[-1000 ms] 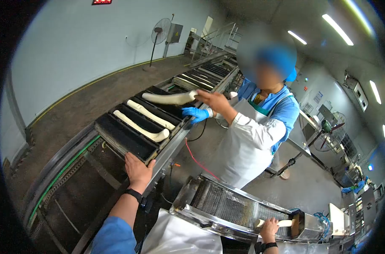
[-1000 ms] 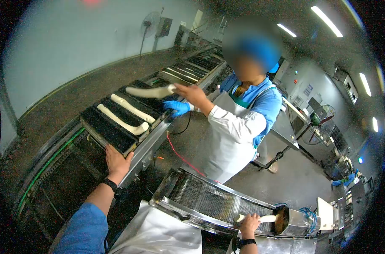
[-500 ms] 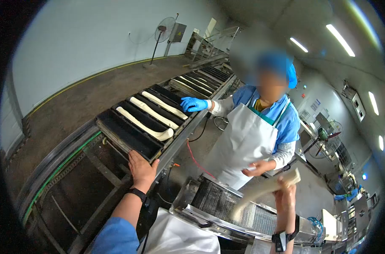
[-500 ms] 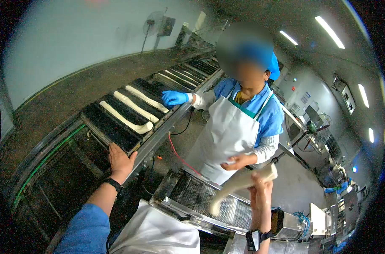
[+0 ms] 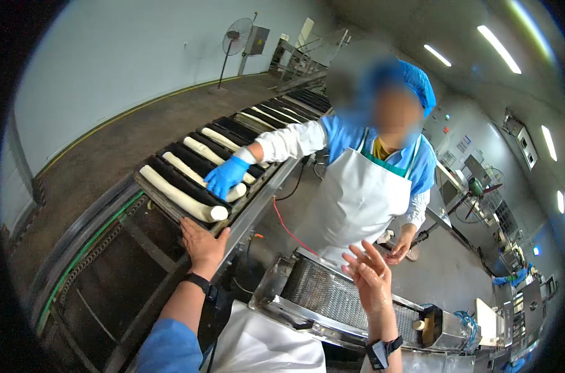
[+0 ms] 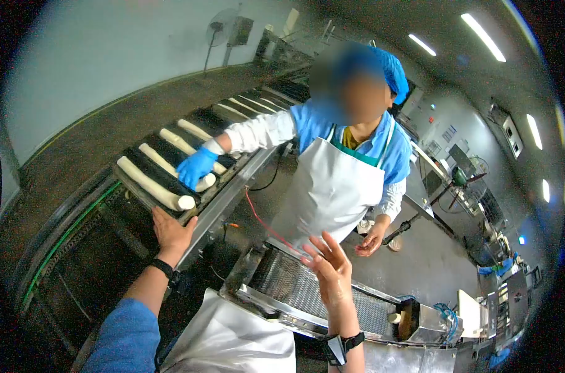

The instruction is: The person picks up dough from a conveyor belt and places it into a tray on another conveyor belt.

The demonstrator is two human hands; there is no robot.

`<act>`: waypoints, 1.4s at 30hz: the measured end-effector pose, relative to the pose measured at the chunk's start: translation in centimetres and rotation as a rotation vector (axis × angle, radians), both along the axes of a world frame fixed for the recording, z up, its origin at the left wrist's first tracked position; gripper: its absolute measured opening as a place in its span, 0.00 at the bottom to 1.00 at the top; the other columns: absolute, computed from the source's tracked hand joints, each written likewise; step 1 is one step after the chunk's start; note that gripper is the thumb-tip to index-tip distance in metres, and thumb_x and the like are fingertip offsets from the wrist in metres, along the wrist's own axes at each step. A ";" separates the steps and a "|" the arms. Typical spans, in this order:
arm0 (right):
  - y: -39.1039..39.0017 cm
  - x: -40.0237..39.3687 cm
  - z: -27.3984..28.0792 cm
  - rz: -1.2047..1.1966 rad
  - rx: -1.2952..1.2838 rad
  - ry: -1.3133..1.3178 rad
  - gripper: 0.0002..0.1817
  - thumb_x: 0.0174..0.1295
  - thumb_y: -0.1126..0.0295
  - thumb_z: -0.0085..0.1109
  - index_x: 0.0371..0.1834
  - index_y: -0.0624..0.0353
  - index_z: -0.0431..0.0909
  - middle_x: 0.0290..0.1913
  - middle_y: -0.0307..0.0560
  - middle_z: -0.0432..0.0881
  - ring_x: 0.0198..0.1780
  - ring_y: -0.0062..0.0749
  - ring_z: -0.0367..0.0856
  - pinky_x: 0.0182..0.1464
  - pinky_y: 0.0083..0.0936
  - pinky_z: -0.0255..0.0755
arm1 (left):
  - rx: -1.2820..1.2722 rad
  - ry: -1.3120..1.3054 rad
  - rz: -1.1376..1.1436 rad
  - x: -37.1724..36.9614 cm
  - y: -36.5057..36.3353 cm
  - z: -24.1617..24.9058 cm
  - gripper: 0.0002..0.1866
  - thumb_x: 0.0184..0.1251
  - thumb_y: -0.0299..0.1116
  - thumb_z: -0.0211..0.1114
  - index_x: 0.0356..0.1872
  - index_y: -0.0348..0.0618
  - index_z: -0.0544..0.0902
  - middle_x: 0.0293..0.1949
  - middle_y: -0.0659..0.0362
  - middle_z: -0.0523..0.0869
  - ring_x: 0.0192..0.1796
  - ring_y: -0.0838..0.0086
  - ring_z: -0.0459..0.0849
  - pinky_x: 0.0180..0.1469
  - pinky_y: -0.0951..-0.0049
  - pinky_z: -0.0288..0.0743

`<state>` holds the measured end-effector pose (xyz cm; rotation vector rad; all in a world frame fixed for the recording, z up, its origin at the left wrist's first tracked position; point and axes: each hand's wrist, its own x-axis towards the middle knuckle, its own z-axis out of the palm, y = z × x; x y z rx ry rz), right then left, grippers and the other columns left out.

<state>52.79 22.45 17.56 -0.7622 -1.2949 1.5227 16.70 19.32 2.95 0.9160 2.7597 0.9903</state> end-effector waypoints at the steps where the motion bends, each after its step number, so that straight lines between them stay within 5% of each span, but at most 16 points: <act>1: -0.2 1.9 -1.6 -0.131 -0.007 -0.043 0.36 0.67 0.74 0.66 0.77 0.65 0.63 0.69 0.62 0.74 0.66 0.48 0.80 0.63 0.39 0.80 | -0.031 0.012 0.004 0.0 -0.1 -0.3 0.64 0.63 0.62 0.70 0.75 0.13 0.45 0.78 0.28 0.50 0.82 0.41 0.51 0.81 0.49 0.50; 6: -1.7 11.9 -9.9 -0.701 0.244 -0.214 0.34 0.66 0.78 0.66 0.75 0.62 0.66 0.57 0.52 0.81 0.52 0.31 0.83 0.52 0.28 0.82 | -0.063 0.036 -0.019 -0.1 0.0 -0.3 0.63 0.65 0.64 0.67 0.75 0.12 0.45 0.78 0.26 0.49 0.82 0.41 0.50 0.83 0.50 0.45; 10: -4.8 17.2 -14.8 -1.031 0.060 -0.037 0.41 0.67 0.81 0.63 0.81 0.64 0.51 0.33 0.42 0.80 0.28 0.22 0.76 0.32 0.21 0.75 | -0.123 -0.010 -0.017 -0.5 0.4 0.8 0.63 0.66 0.63 0.67 0.76 0.15 0.44 0.78 0.27 0.49 0.83 0.43 0.48 0.83 0.52 0.45; 12: -6.2 19.8 -17.7 -1.138 -0.153 0.027 0.40 0.67 0.81 0.61 0.80 0.64 0.52 0.31 0.41 0.78 0.26 0.22 0.75 0.27 0.22 0.73 | -0.157 -0.010 -0.027 -0.2 0.3 1.2 0.63 0.66 0.63 0.67 0.76 0.15 0.44 0.78 0.27 0.50 0.83 0.43 0.49 0.83 0.52 0.46; 15: -7.5 23.0 -20.6 -0.976 -0.553 0.262 0.43 0.66 0.80 0.62 0.82 0.60 0.48 0.27 0.43 0.75 0.23 0.23 0.74 0.24 0.24 0.72 | -0.176 0.046 -0.002 -0.6 0.2 0.3 0.63 0.66 0.65 0.66 0.76 0.15 0.44 0.78 0.27 0.50 0.82 0.43 0.51 0.83 0.54 0.48; 19: -8.8 19.1 -19.8 -1.163 -0.151 -0.150 0.47 0.65 0.79 0.60 0.83 0.54 0.43 0.24 0.41 0.73 0.21 0.22 0.72 0.21 0.25 0.70 | -0.171 0.086 0.019 -0.8 0.3 0.1 0.64 0.65 0.66 0.66 0.76 0.13 0.45 0.77 0.26 0.51 0.82 0.43 0.51 0.83 0.53 0.49; 24: -8.6 18.9 -21.8 -1.073 -0.489 -0.050 0.47 0.65 0.79 0.59 0.84 0.57 0.41 0.27 0.43 0.76 0.19 0.21 0.71 0.21 0.21 0.71 | -0.154 0.090 0.009 -1.6 0.5 -0.2 0.65 0.64 0.66 0.67 0.74 0.10 0.46 0.77 0.25 0.52 0.81 0.41 0.52 0.82 0.53 0.50; 26: -9.1 17.5 -21.0 -1.133 -0.170 -0.350 0.47 0.65 0.79 0.59 0.84 0.59 0.41 0.25 0.42 0.76 0.18 0.21 0.70 0.20 0.20 0.70 | -0.157 0.115 0.022 -1.3 0.2 -0.3 0.65 0.63 0.66 0.67 0.74 0.10 0.46 0.76 0.25 0.53 0.81 0.41 0.53 0.82 0.54 0.50; 31: -9.0 17.4 -21.5 -1.111 -0.352 -0.226 0.48 0.66 0.80 0.58 0.85 0.59 0.39 0.26 0.44 0.77 0.18 0.20 0.70 0.20 0.19 0.69 | -0.118 0.113 0.020 -1.3 0.1 -0.5 0.66 0.63 0.67 0.67 0.74 0.10 0.45 0.77 0.25 0.52 0.81 0.41 0.52 0.83 0.54 0.48; 33: -9.2 17.1 -21.9 -1.177 0.028 -0.573 0.46 0.65 0.81 0.57 0.84 0.61 0.43 0.24 0.40 0.77 0.23 0.20 0.72 0.24 0.20 0.71 | -0.114 0.098 0.018 -1.1 0.0 0.1 0.67 0.63 0.67 0.67 0.74 0.10 0.45 0.77 0.24 0.52 0.81 0.41 0.51 0.83 0.54 0.47; 36: -8.7 17.0 -22.3 -1.110 -0.287 -0.358 0.46 0.65 0.82 0.57 0.84 0.58 0.44 0.25 0.41 0.76 0.18 0.19 0.69 0.18 0.20 0.66 | -0.115 0.086 0.012 -0.8 -0.1 0.2 0.67 0.62 0.67 0.67 0.74 0.09 0.45 0.76 0.23 0.51 0.81 0.41 0.51 0.83 0.55 0.47; 42: -9.4 14.8 -21.4 -1.133 0.261 -0.725 0.35 0.64 0.82 0.58 0.76 0.62 0.61 0.22 0.42 0.75 0.22 0.27 0.74 0.30 0.26 0.72 | -0.080 0.048 0.006 -0.8 -0.2 0.7 0.65 0.62 0.65 0.69 0.73 0.08 0.46 0.76 0.23 0.51 0.81 0.40 0.51 0.83 0.55 0.48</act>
